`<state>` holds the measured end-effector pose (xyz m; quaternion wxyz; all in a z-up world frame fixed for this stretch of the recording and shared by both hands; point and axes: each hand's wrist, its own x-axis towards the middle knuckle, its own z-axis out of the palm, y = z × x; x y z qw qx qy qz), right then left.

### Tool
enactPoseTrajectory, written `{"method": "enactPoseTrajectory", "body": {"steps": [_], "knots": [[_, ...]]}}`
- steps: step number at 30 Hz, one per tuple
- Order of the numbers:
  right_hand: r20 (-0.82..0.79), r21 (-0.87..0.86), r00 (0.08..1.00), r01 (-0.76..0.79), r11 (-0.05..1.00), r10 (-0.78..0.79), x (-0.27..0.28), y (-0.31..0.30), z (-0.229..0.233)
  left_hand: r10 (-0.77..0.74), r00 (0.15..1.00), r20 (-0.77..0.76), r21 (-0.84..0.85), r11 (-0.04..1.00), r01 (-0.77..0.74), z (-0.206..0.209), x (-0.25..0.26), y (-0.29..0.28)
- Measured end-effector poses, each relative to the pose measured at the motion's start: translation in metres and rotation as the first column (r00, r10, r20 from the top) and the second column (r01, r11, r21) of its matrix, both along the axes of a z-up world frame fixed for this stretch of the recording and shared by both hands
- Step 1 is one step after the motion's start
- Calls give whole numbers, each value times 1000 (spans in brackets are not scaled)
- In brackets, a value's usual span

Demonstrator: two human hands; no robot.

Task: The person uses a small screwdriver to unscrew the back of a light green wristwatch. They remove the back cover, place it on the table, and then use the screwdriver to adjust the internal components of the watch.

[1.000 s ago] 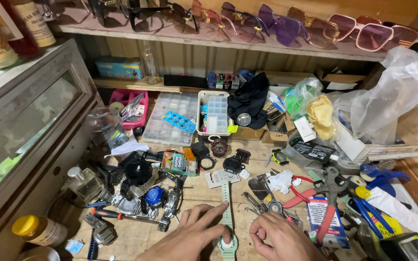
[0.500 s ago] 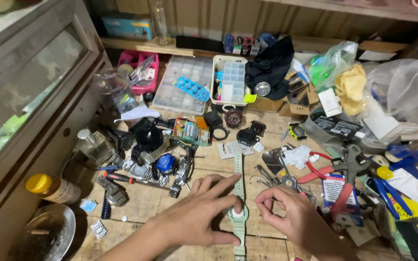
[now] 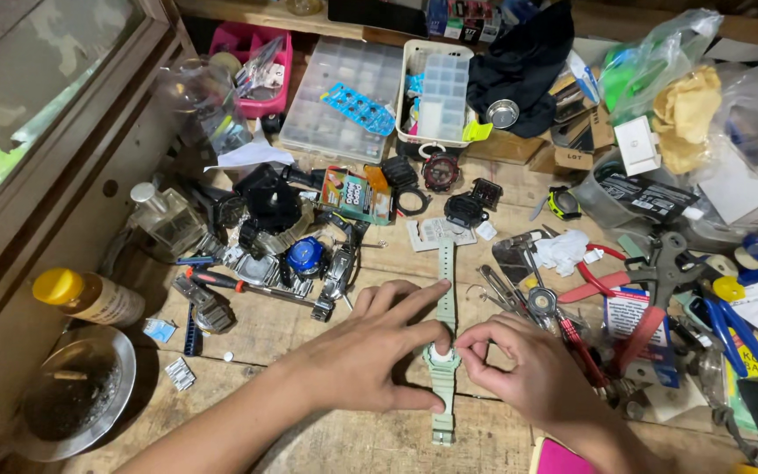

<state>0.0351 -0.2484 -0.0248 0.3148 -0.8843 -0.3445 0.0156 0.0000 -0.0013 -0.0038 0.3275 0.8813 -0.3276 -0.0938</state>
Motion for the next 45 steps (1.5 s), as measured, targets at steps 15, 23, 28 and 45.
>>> {"method": "enactPoseTrajectory", "body": {"steps": [15,23,28,45], "knots": [[92,-120,992,99,988,-88,6,-14,7,-10,1000,9,-6,1000,10,2,1,0],[-300,-105,925,210,972,-232,9,-26,35,-7,1000,-13,3,1000,7,4,1,0],[-311,-105,893,309,945,-326,6,-16,39,-9,1000,20,-24,1000,9,2,2,2],[-112,-492,932,249,834,-345,8,-22,33,1,1000,-18,-1,1000,-1,0,1,3]]}}
